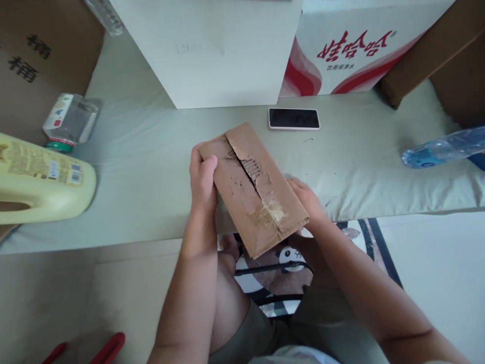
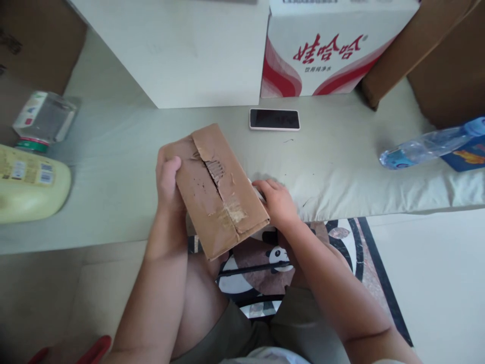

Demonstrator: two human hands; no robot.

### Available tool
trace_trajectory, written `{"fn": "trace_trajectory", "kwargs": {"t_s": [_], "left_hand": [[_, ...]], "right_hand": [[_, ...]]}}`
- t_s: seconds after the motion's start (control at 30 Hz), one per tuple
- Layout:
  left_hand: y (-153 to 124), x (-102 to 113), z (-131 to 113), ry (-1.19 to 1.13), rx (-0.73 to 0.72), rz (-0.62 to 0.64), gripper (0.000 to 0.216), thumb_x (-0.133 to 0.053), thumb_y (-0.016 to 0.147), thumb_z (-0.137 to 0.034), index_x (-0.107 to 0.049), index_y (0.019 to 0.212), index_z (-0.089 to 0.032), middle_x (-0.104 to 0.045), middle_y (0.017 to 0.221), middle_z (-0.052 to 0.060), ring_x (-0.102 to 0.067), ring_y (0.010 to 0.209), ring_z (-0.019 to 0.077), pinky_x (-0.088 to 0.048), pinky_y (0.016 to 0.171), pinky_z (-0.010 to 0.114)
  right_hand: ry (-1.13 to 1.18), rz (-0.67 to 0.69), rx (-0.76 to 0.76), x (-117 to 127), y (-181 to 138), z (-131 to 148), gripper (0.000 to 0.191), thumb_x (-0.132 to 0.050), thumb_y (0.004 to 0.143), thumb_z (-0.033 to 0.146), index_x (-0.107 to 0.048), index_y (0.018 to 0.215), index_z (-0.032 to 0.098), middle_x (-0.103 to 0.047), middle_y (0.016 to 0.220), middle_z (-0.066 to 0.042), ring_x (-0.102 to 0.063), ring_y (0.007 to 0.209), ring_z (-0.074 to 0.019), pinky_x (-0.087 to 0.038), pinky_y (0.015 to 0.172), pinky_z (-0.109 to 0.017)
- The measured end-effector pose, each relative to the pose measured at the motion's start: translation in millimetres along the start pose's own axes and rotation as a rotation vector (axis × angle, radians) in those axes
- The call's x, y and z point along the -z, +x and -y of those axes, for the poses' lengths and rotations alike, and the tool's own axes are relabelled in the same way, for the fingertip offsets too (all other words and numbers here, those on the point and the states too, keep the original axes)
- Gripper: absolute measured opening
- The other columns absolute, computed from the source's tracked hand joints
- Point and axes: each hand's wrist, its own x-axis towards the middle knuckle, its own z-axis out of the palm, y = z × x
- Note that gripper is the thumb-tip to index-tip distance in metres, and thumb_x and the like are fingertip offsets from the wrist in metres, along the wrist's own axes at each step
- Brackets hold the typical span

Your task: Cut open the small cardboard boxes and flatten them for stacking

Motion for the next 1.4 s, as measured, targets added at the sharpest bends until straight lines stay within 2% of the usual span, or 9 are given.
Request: {"fn": "trace_trajectory", "kwargs": {"t_s": [0.1,0.2,0.3,0.43,0.63,0.77,1.0,1.2,1.4], "left_hand": [[0.8,3.3,3.1,-0.009,-0.001,0.027,0.036,-0.080,0.077,-0.049,-0.065,0.095,-0.022,-0.062,0.091,0.002,-0.060,0.080,0.0163,-0.049,0.071,0.027],[2.9,7.3,8.2,0.001,-0.017,0.047,0.042,-0.081,0.076,-0.055,-0.064,0.097,-0.023,-0.063,0.092,0.002,-0.061,0.081,0.0174,-0.049,0.070,0.029],[3.9,9.4,10.3,0.012,-0.028,0.055,0.043,-0.081,0.077,-0.056,-0.064,0.097,-0.023,-0.063,0.092,0.002,-0.061,0.082,0.0178,-0.050,0.072,0.030],[4.1,8.7,9.7,-0.004,-0.024,0.046,0.042,-0.082,0.075,-0.054,-0.065,0.095,-0.023,-0.063,0.091,0.001,-0.059,0.081,0.0167,-0.049,0.071,0.029],[3.9,5.9,10.2,-0.033,-0.033,0.037,0.044,-0.084,0.073,-0.055,-0.065,0.094,-0.022,-0.064,0.088,0.001,-0.060,0.078,0.0156,-0.048,0.068,0.027],[4.5,5.4,10.4,-0.050,-0.034,0.034,0.042,-0.085,0.072,-0.052,-0.066,0.094,-0.021,-0.065,0.087,0.001,-0.060,0.077,0.0153,-0.050,0.068,0.027],[5.6,5.0,12.6,-0.029,-0.047,0.032,0.038,-0.082,0.076,-0.051,-0.065,0.095,-0.022,-0.065,0.089,0.002,-0.062,0.078,0.0158,-0.051,0.068,0.027],[3.7,2.4,9.3,-0.027,-0.045,0.029,0.035,-0.080,0.077,-0.050,-0.067,0.094,-0.022,-0.064,0.086,0.002,-0.060,0.076,0.0158,-0.050,0.065,0.027],[2.4,2.3,7.1,-0.043,-0.048,0.026,0.037,-0.083,0.075,-0.050,-0.067,0.092,-0.021,-0.066,0.087,0.002,-0.060,0.077,0.0152,-0.051,0.068,0.026]], "right_hand": [[0.023,-0.025,-0.034,-0.7,0.7,-0.7,0.027,-0.061,0.088,0.033,-0.074,0.110,0.026,-0.076,0.097,-0.010,-0.070,0.095,-0.0311,-0.055,0.083,-0.043],[0.118,-0.122,-0.118,1.3,-0.4,0.5,0.032,-0.061,0.087,0.033,-0.072,0.116,0.025,-0.077,0.102,-0.009,-0.070,0.091,-0.0276,-0.055,0.082,-0.042],[0.390,-0.259,-0.213,2.9,-1.2,4.0,0.035,-0.056,0.093,0.036,-0.063,0.126,0.025,-0.075,0.097,-0.006,-0.067,0.074,-0.0187,-0.055,0.071,-0.035],[0.828,-0.359,-0.327,3.4,-0.9,10.3,0.030,-0.052,0.098,0.036,-0.050,0.127,0.029,-0.073,0.095,0.001,-0.057,0.054,-0.0095,-0.045,0.049,-0.023],[1.088,-0.405,-0.331,7.4,-0.9,17.4,0.020,-0.060,0.093,0.036,-0.053,0.111,0.030,-0.071,0.091,0.006,-0.055,0.049,-0.0051,-0.038,0.042,-0.017],[1.184,-0.402,-0.370,12.9,-1.6,19.0,0.023,-0.065,0.086,0.035,-0.058,0.107,0.027,-0.074,0.088,0.004,-0.065,0.054,-0.0079,-0.045,0.045,-0.019],[1.273,-0.362,-0.376,19.9,-3.4,18.5,0.033,-0.066,0.079,0.035,-0.050,0.108,0.028,-0.078,0.090,0.004,-0.068,0.054,-0.0097,-0.053,0.053,-0.023],[1.224,-0.279,-0.326,17.8,-5.0,18.9,0.034,-0.069,0.082,0.033,-0.045,0.106,0.031,-0.074,0.083,0.008,-0.064,0.053,-0.0104,-0.046,0.044,-0.021],[1.243,-0.309,-0.368,16.7,-3.5,19.1,0.033,-0.069,0.083,0.033,-0.053,0.112,0.032,-0.075,0.087,0.007,-0.062,0.052,-0.0085,-0.046,0.045,-0.021]]}}
